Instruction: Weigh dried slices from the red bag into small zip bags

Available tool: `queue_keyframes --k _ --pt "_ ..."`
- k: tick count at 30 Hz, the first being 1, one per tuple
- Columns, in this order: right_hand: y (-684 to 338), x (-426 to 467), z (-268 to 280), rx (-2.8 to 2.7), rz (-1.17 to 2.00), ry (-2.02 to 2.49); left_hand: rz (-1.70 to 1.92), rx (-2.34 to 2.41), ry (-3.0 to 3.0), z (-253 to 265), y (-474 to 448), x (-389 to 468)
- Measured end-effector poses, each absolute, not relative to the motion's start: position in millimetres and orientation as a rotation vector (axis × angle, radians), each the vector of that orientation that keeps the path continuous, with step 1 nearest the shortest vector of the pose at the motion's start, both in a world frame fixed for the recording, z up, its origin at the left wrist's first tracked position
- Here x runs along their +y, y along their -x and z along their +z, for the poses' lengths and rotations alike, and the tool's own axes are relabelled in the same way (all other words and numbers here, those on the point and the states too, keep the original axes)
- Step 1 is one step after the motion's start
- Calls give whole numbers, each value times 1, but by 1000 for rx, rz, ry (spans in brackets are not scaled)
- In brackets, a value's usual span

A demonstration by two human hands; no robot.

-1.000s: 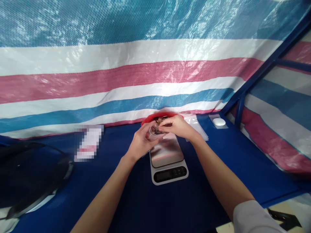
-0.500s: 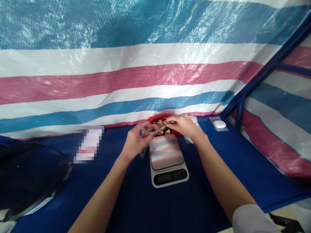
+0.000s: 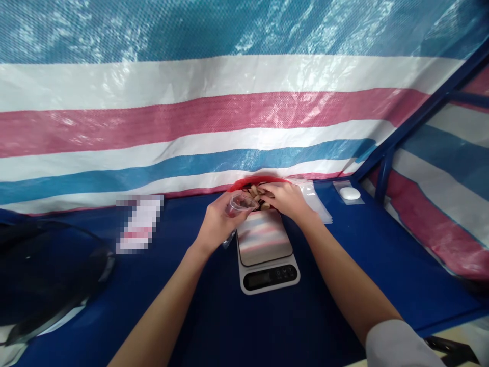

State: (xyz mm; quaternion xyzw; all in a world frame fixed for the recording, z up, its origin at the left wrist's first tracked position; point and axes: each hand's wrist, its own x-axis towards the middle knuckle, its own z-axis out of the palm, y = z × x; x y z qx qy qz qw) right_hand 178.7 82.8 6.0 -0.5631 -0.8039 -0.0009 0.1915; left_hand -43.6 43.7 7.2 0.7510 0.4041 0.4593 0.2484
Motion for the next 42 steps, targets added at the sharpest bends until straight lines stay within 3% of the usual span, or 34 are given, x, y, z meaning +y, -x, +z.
queue_keyframes --k 22,37,42 --pt "-171 90 -10 -2152 214 1302 1252 1114 -2021 4 44 44" --pt "-183 83 18 -1582 935 1065 1259 1088 -2019 7 45 45" --pt "-179 67 38 -1621 997 980 1223 1047 -2054 11 43 43"
